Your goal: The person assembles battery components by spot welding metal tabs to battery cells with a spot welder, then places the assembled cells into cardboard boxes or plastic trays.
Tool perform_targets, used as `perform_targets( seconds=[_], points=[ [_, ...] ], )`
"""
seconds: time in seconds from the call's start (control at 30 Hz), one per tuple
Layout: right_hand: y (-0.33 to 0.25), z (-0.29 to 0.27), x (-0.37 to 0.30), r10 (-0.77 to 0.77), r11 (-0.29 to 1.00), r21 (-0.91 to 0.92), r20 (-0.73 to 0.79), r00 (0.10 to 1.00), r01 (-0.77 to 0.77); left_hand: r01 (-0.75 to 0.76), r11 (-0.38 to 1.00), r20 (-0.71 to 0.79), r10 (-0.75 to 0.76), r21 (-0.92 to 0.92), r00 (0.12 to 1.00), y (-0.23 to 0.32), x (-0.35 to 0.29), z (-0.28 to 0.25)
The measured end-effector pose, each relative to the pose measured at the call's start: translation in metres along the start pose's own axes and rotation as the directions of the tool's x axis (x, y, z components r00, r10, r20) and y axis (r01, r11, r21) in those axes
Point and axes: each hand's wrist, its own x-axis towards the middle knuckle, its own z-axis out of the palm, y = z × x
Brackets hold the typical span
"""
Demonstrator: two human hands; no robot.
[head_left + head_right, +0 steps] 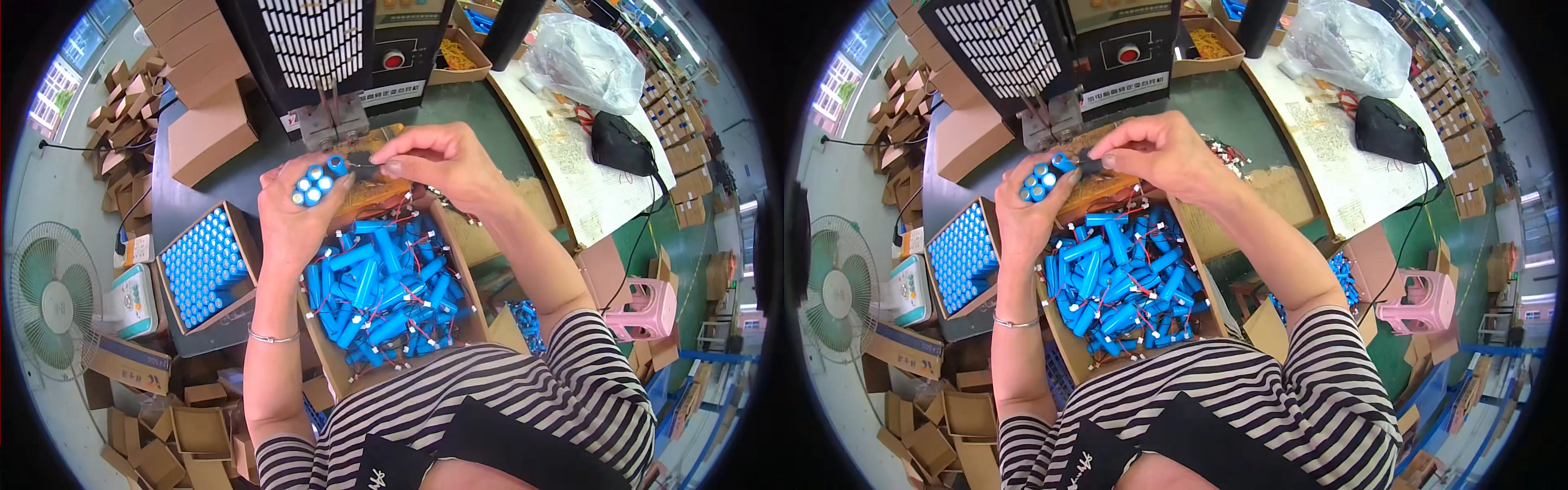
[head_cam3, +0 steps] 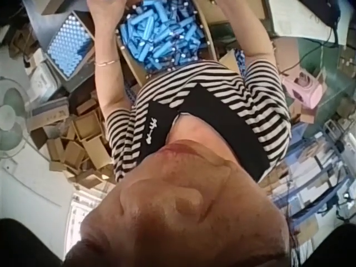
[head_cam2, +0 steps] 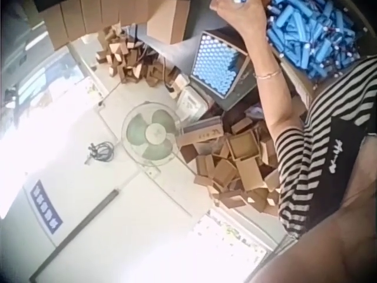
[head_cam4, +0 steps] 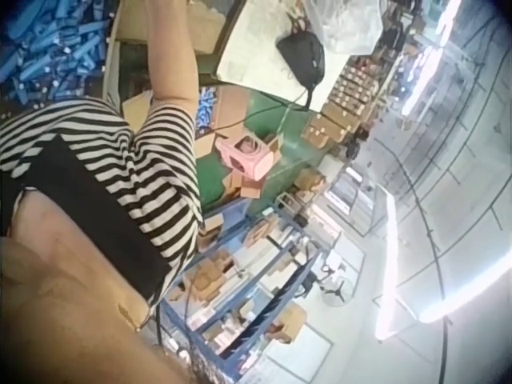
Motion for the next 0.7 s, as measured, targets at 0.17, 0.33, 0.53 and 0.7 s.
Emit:
perform_targets(
  seconds=[0.17,0.33,0.53,0.7],
  points=[
    [0.002,0.011,0.007,-0.035,0.999,-0.018,-0.039,0.999,0.034,0.062,0.997,0.012,-0.061,-0.036,0.998,0.001,0.002,-0.001],
    [0.001,0.017,0.010,-0.087,0.994,-0.079,-0.084,0.993,0.080,0.119,0.993,0.005,-0.119,0.009,0.993,0.002,0.007,0.000],
    [0.000,0.019,0.014,-0.005,0.994,-0.110,-0.043,0.999,0.000,0.126,0.988,0.034,-0.129,0.090,0.991,0.002,0.012,-0.001],
    [0.004,0.025,0.014,-0.032,0.996,-0.084,-0.183,0.983,0.017,0.156,0.988,0.073,-0.156,0.009,0.985,0.005,0.016,-0.001]
  ],
)
